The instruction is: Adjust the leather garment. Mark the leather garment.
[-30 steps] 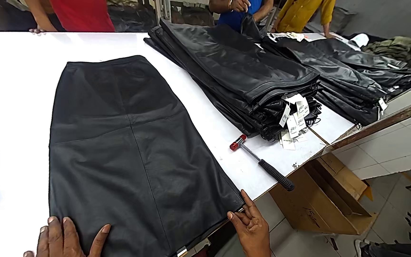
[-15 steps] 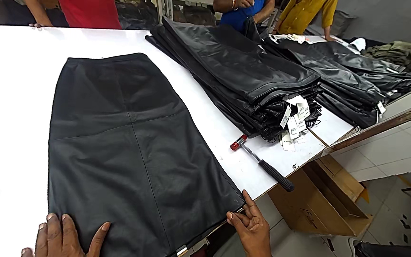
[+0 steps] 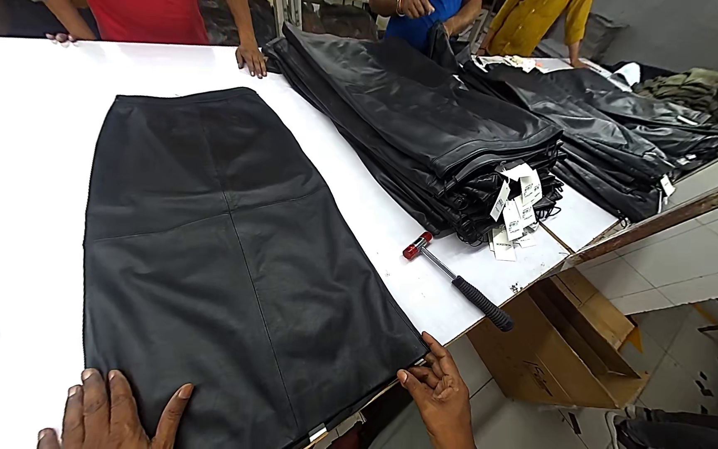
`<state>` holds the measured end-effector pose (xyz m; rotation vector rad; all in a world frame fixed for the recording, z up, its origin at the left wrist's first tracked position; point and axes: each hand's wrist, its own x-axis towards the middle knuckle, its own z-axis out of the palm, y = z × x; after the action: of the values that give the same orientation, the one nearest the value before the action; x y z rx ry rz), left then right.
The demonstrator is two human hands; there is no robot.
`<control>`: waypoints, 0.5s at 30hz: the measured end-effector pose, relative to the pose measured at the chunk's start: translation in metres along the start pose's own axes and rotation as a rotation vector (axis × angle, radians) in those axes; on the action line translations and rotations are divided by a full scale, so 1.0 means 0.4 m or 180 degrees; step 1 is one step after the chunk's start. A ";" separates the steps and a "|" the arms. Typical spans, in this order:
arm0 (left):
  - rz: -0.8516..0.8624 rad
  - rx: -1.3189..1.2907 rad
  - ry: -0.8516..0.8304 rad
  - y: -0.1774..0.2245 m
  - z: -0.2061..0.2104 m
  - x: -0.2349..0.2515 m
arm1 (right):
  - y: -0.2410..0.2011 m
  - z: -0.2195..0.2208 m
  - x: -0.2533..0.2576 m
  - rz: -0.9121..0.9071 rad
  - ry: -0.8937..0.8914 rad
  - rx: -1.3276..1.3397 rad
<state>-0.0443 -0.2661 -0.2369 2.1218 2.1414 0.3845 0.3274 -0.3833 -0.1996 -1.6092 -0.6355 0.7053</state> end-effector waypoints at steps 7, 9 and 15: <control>-0.0001 0.0009 -0.0016 0.000 -0.003 0.001 | 0.032 -0.032 0.006 -0.0227 0.0310 -0.0808; -0.0016 0.0022 -0.0026 -0.001 -0.004 0.000 | 0.043 -0.047 0.008 -0.0691 0.0360 -0.1389; 0.0320 0.0111 0.0006 0.065 -0.054 0.007 | 0.042 -0.055 0.023 -0.2498 0.0176 -0.2742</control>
<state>-0.0247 -0.2659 -0.2092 2.2552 2.0626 0.3609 0.3501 -0.3933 -0.2147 -1.8960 -1.5474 -0.2513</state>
